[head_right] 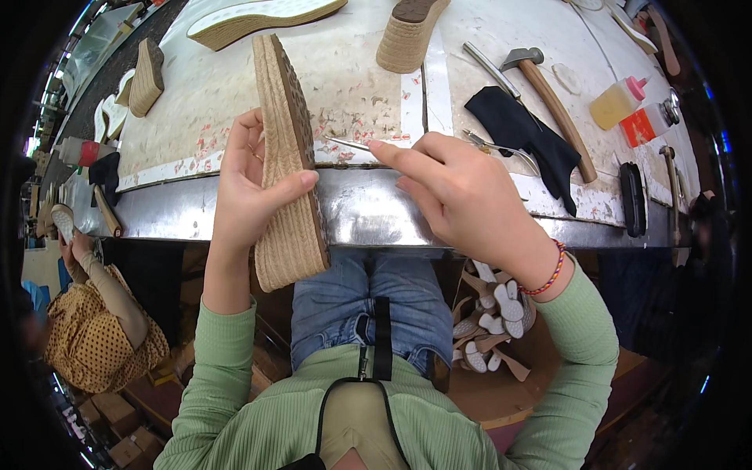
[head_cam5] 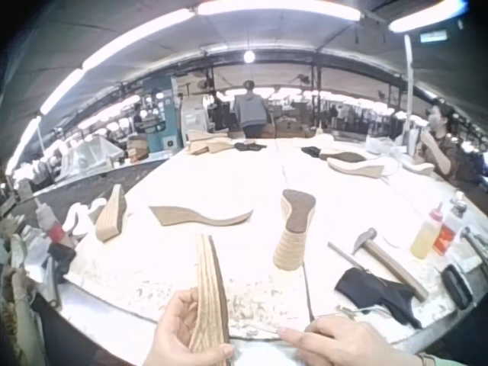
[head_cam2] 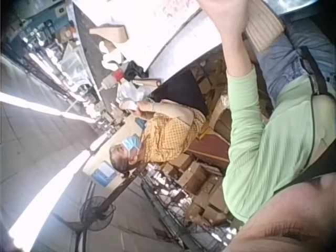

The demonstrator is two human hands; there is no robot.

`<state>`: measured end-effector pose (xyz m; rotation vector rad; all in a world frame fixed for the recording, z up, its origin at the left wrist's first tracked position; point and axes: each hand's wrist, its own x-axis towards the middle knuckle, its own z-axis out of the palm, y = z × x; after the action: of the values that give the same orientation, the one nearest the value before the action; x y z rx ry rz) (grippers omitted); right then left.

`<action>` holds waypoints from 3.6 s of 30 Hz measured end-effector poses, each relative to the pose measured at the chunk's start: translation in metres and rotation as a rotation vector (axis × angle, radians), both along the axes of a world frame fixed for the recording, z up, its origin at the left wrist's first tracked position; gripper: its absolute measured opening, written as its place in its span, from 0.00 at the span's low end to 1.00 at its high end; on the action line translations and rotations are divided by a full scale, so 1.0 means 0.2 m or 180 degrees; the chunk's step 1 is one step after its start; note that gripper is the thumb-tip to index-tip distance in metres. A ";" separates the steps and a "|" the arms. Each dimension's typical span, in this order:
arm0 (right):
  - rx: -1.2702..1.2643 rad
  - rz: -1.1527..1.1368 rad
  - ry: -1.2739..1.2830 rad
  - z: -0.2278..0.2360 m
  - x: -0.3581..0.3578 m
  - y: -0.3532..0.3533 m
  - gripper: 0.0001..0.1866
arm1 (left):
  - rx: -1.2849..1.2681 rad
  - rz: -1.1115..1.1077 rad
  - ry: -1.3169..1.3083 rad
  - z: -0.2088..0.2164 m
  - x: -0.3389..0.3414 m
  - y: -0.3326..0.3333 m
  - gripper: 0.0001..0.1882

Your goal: The person uses a metal awl to poke and align holes along the edge of a woven wedge shoe heel, then uses a hammer to tap the awl and secure the stitching. The person rotates the heel to work different sections and inspects the alignment.

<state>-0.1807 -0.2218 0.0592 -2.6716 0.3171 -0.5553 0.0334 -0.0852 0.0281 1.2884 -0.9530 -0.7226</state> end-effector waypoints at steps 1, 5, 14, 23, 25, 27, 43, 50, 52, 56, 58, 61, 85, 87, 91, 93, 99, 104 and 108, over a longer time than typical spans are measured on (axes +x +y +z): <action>-0.0006 0.0034 -0.0036 -0.02 0.01 0.00 0.24 | -0.0031 0.0014 0.0048 0.00 0.00 0.00 0.37; -0.0266 0.0147 -0.0162 -0.05 0.04 0.03 0.24 | -0.0015 0.0053 0.0345 0.00 0.00 0.02 0.39; -0.0347 0.0061 0.0075 -0.01 0.11 0.05 0.22 | 0.0046 0.0061 0.0120 -0.04 0.04 0.01 0.37; -0.0075 0.0079 -0.0012 0.03 0.08 0.07 0.19 | -0.0079 0.0210 0.0306 -0.09 0.05 0.01 0.30; -0.0199 0.0047 0.0180 0.05 0.09 0.08 0.19 | -0.0064 0.0255 0.0312 -0.09 0.04 0.01 0.28; -0.0351 0.0029 0.0317 0.08 0.10 0.08 0.19 | -0.0055 0.0288 0.0294 -0.08 0.04 0.02 0.27; -0.2416 0.0042 0.0559 0.29 0.14 0.17 0.17 | -0.0048 0.0372 -0.0039 -0.07 0.03 0.01 0.25; -0.0387 -0.0739 -0.0078 0.17 -0.08 -0.01 0.20 | 0.0186 0.0463 -0.0109 -0.07 0.03 0.00 0.27; 0.0844 -0.1106 -0.0502 0.08 -0.13 -0.09 0.17 | 0.0137 0.0380 0.0102 -0.07 0.04 -0.01 0.27; 0.2627 -0.1414 -0.1262 0.02 -0.09 -0.28 0.25 | 0.0185 0.0247 0.0218 -0.07 0.05 0.01 0.35; 0.3035 -0.1544 -0.1484 0.00 -0.03 -0.41 0.29 | 0.0143 0.0284 0.0063 -0.06 0.06 0.03 0.41; 0.3022 -0.1808 -0.1602 -0.07 0.06 -0.61 0.37 | 0.0159 0.0360 -0.0461 0.01 0.04 0.13 0.50; -0.0369 -0.2181 -0.0923 -0.30 -0.02 -0.80 0.27 | 0.0536 0.0611 -0.1655 -0.06 -0.18 0.39 0.56; -0.0417 -0.2093 -0.0841 -0.28 -0.04 -0.78 0.28 | 0.0394 0.0601 -0.1520 -0.08 -0.19 0.41 0.56; -0.0499 -0.2069 -0.1039 -0.16 -0.07 -0.62 0.28 | 0.0254 0.0627 -0.1632 -0.10 -0.21 0.40 0.58; -0.0426 -0.1743 -0.1276 -0.10 -0.07 -0.45 0.26 | 0.0252 0.0615 -0.1647 -0.10 -0.20 0.40 0.59; 0.0488 -0.0857 -0.1364 -0.15 -0.09 0.06 0.17 | 0.0186 0.0265 -0.1234 -0.11 -0.14 0.41 0.62; 0.0779 -0.1027 -0.1727 -0.33 -0.06 0.20 0.10 | -0.0034 0.0210 -0.0586 -0.13 -0.13 0.47 0.64; 0.0722 -0.1183 -0.1879 -0.35 -0.03 0.21 0.09 | -0.0011 0.0469 -0.0909 -0.21 -0.13 0.55 0.64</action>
<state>-0.1871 -0.1790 -0.0098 -2.1143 0.6532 -1.2924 0.0074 0.0239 -0.0132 1.4677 -1.0733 -0.4291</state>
